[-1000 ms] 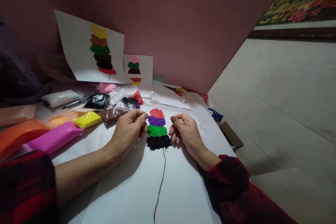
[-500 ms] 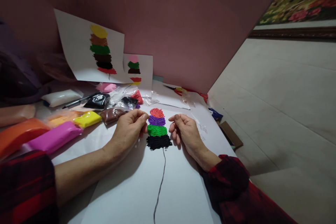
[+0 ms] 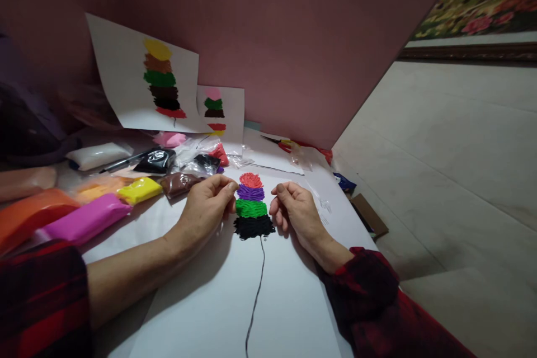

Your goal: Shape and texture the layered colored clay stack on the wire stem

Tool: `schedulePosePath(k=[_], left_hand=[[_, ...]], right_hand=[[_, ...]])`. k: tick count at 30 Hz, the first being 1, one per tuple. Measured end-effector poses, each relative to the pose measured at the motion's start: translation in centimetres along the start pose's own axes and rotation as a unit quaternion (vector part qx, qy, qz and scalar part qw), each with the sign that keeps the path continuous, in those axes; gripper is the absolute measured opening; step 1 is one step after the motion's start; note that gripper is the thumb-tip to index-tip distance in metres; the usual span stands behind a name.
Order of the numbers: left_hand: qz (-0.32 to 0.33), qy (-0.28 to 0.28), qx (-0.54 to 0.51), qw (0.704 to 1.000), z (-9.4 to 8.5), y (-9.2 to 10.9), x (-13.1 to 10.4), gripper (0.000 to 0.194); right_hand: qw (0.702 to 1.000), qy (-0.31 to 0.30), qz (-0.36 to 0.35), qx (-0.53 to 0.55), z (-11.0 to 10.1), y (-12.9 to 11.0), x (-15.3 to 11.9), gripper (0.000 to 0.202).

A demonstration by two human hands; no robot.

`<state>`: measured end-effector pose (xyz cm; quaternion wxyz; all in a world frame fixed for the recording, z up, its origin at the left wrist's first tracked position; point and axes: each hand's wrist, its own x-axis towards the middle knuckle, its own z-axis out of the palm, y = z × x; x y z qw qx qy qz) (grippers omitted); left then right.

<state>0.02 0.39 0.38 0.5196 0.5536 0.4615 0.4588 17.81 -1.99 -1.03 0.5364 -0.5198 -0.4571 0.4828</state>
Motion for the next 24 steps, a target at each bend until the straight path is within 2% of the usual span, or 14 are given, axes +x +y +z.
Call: schedulePosePath(k=[10,15,24], left_hand=[[0.002,-0.012,0.006,1.0,-0.04,-0.11,0.06,0.017],[0.002,-0.012,0.004,1.0,0.06,0.01,-0.03,0.017],[-0.003,-0.008,0.004,1.0,0.11,0.01,0.0,0.017]], right_hand=[[1.0,-0.014,-0.006,0.001,0.11,-0.08,-0.13,0.039],[1.0,-0.006,0.008,-0.021,0.16,-0.25,-0.22,0.032],[0.999,0.007,-0.008,-0.034,0.21,-0.21,-0.07,0.018]])
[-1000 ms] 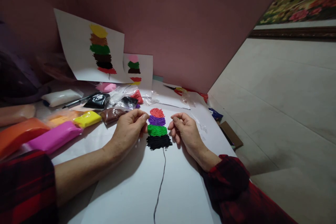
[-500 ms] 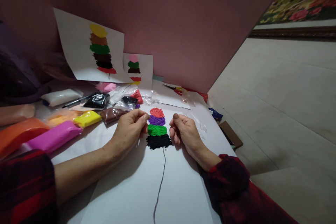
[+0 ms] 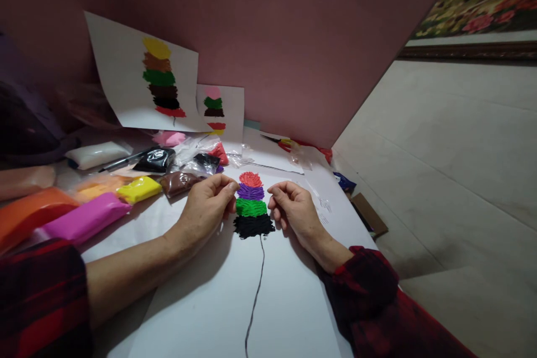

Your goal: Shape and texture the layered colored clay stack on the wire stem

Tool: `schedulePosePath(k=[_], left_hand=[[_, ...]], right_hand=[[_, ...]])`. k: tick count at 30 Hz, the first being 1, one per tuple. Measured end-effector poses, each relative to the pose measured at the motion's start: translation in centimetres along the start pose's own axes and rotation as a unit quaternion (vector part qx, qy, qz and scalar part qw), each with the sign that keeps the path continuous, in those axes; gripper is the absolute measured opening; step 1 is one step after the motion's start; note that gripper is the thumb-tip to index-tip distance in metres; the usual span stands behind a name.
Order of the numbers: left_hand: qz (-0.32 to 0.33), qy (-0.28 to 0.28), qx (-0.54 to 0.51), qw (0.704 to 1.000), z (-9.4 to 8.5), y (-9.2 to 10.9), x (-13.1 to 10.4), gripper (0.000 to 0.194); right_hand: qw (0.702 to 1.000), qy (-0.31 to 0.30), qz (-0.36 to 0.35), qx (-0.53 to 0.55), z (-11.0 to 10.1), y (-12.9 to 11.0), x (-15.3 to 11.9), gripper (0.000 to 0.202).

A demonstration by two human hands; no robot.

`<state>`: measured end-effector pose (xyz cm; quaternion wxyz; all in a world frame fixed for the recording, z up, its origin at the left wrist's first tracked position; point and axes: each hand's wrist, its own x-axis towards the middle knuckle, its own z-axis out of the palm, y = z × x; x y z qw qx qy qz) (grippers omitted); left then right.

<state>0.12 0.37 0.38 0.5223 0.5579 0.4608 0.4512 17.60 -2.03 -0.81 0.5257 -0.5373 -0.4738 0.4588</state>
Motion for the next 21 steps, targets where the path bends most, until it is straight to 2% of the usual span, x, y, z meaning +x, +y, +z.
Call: schedulePosePath(k=[9,15,21], left_hand=[[0.0,-0.003,-0.004,1.0,-0.01,0.08,0.06,0.018],[0.003,-0.005,0.001,1.0,-0.09,0.05,0.04,0.017],[0.003,-0.002,0.002,1.0,-0.11,-0.01,0.06,0.016]], right_hand=[[1.0,0.001,-0.009,0.004,0.09,-0.1,0.0,0.014],[1.0,-0.006,0.012,-0.004,0.01,-0.26,-0.18,0.025],[1.0,-0.019,0.005,0.01,-0.08,0.04,-0.19,0.041]])
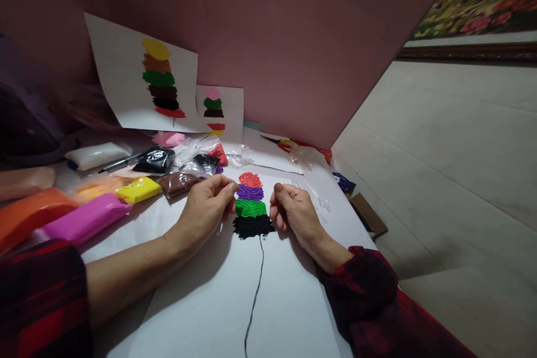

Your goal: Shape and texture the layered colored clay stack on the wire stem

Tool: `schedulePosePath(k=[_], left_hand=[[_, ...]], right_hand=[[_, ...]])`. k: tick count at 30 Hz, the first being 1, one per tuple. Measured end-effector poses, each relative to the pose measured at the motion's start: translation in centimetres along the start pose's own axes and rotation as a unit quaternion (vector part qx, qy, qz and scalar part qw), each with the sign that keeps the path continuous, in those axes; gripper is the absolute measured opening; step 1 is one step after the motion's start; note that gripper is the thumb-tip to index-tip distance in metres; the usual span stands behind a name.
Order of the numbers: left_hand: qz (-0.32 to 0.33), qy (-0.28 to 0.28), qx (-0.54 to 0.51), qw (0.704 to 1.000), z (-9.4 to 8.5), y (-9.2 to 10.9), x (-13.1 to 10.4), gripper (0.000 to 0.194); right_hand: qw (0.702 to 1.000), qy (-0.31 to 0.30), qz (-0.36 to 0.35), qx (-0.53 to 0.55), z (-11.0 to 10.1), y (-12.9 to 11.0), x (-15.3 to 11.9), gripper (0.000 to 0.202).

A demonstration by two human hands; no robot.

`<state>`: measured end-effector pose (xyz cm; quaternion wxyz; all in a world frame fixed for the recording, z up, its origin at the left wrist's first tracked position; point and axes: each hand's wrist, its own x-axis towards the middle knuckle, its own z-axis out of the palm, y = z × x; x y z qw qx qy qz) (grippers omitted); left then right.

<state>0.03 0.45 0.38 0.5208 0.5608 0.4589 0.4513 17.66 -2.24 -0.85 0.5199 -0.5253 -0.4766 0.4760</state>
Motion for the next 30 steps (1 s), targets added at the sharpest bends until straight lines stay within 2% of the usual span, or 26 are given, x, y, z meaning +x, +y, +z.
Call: schedulePosePath(k=[13,23,30], left_hand=[[0.0,-0.004,-0.002,1.0,0.08,0.03,-0.04,0.016],[0.001,-0.006,-0.001,1.0,0.08,-0.12,0.05,0.016],[-0.001,-0.007,0.001,1.0,0.05,0.0,-0.1,0.017]], right_hand=[[0.999,0.003,0.01,0.047,0.01,-0.11,0.19,0.058],[1.0,0.011,0.0,0.023,-0.01,-0.22,0.09,0.023],[0.999,0.033,-0.01,-0.005,0.28,-0.41,0.05,0.025]])
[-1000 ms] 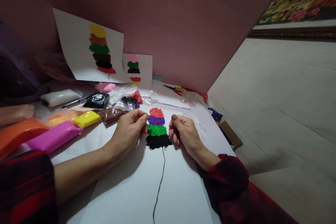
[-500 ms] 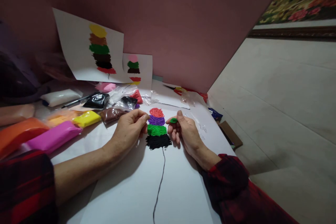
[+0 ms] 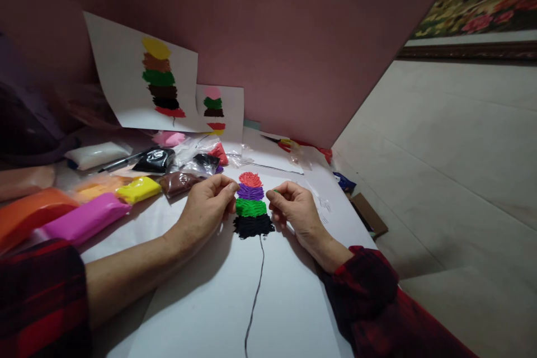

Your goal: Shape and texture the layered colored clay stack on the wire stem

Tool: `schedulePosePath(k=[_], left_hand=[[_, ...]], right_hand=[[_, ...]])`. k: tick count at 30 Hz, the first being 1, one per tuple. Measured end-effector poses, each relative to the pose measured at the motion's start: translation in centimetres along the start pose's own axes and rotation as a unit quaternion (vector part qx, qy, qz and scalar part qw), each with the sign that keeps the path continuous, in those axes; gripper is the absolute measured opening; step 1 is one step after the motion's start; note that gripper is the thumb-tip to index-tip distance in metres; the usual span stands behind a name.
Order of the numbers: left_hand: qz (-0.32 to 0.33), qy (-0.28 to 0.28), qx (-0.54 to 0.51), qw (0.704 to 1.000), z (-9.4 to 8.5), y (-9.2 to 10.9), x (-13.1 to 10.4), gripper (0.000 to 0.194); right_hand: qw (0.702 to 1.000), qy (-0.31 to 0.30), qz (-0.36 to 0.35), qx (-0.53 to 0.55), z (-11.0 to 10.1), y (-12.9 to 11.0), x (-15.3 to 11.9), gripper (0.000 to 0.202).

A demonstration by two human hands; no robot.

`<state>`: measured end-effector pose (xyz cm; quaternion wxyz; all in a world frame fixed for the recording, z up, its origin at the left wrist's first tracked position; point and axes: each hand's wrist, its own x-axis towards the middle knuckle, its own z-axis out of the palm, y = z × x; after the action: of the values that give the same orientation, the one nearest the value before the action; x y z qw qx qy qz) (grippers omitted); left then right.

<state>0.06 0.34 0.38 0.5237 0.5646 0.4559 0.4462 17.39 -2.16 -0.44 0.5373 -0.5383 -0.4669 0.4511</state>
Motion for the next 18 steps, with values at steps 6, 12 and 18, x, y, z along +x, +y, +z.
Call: schedulePosePath(k=[6,12,18], left_hand=[[0.001,-0.003,-0.002,1.0,0.05,-0.1,0.07,0.017],[0.002,-0.005,-0.002,1.0,-0.02,-0.2,0.05,0.017],[0.002,-0.005,-0.006,1.0,-0.12,-0.19,0.08,0.017]], right_hand=[[1.0,-0.019,-0.007,0.007,-0.05,0.05,-0.09,0.031],[1.0,-0.024,-0.009,0.013,-0.09,0.09,-0.16,0.031],[1.0,0.001,-0.028,-0.003,-0.23,0.25,0.07,0.029]])
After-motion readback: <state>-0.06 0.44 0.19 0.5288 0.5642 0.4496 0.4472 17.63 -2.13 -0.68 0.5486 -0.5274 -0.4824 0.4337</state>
